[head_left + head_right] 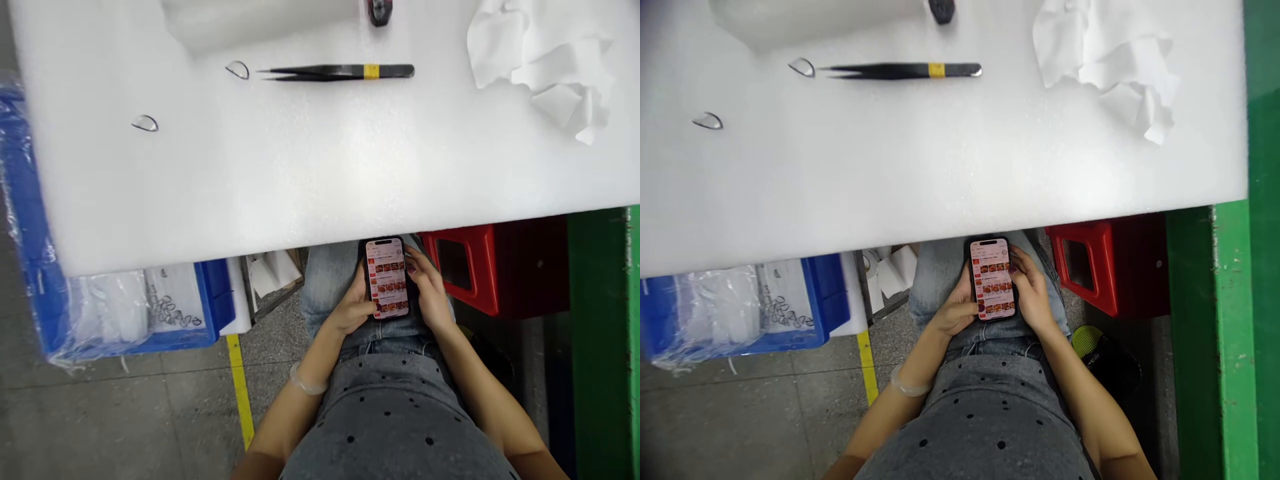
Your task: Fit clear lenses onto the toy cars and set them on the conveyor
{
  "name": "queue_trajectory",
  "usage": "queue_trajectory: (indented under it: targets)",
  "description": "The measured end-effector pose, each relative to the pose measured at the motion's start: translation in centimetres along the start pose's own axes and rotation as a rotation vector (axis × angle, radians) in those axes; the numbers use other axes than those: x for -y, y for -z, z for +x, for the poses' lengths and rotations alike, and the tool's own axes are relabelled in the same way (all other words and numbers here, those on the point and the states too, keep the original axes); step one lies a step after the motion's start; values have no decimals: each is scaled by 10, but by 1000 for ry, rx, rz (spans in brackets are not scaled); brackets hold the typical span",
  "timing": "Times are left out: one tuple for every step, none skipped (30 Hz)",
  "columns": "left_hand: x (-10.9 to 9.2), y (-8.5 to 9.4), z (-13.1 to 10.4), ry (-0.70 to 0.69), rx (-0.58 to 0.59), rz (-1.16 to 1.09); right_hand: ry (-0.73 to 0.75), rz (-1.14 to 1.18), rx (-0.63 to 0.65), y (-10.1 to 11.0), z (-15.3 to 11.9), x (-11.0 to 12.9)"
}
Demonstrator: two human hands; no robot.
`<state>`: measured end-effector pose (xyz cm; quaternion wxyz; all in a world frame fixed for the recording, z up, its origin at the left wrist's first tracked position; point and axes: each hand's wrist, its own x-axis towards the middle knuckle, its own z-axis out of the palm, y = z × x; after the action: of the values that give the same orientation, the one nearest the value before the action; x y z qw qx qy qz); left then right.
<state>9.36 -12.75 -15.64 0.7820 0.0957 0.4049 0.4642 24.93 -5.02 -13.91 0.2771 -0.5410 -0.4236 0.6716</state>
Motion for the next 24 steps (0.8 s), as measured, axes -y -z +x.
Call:
queue_trajectory:
  targets:
    - [0,0,1,20,-12,-21,-2,-10,-18,-2,-3,-1]
    - [0,-1,3,36,-25,-34,-3,-18,-33,-4,-7,-2]
    - [0,-2,4,39,-45,-34,-5,-22,-45,-5,-11,-3]
    - [0,-3,6,30,-70,-20,-8,-20,-54,-6,-17,-4]
    - [1,-5,8,9,-100,3,-15,-12,-58,-6,-23,-5]
    - [1,-7,10,-20,-130,27,-26,2,-59,-6,-29,-6]
    - [1,-9,11,-46,-151,46,-39,21,-56,-6,-35,-8]
    - [1,-11,13,-63,-163,51,-51,42,-53,-6,-40,-9]
    - [0,-13,14,-66,-165,41,-59,60,-51,-6,-44,-11]
    - [-1,-14,16,-57,-162,18,-63,72,-52,-6,-47,-13]
    - [-2,-14,17,-42,-161,-14,-59,78,-60,-6,-48,-16]
    - [-2,-14,18,-25,-164,-50,-50,75,-71,-6,-48,-18]
    - [-3,-14,18,-10,-171,-88,-39,67,-85,-6,-47,-21]
    - [-4,-14,19,0,-180,-124,-29,56,-96,-7,-45,-23]
    - [-4,-13,20,8,-186,-154,-22,47,-105,-7,-43,-25]
    - [-5,-12,20,13,-189,-178,-18,42,-111,-7,-41,-27]
    - [-5,-12,20,17,-189,-197,-16,39,-115,-7,-39,-28]
    - [-5,-11,21,18,-186,-211,-17,41,-118,-7,-38,-29]
    - [-5,-11,21,19,-184,-220,-16,44,-121,-7,-37,-29]
    - [-5,-10,21,21,-183,-226,-15,48,-123,-6,-37,-29]
    - [-5,-11,21,23,-186,-228,-12,49,-126,-6,-37,-28]
    - [-5,-11,21,23,-196,-223,-9,47,-127,-6,-38,-28]
    - [-4,-12,21,22,-213,-210,-5,44,-127,-6,-38,-27]
    - [-3,-13,21,21,-234,-186,-1,42,-126,-6,-38,-27]
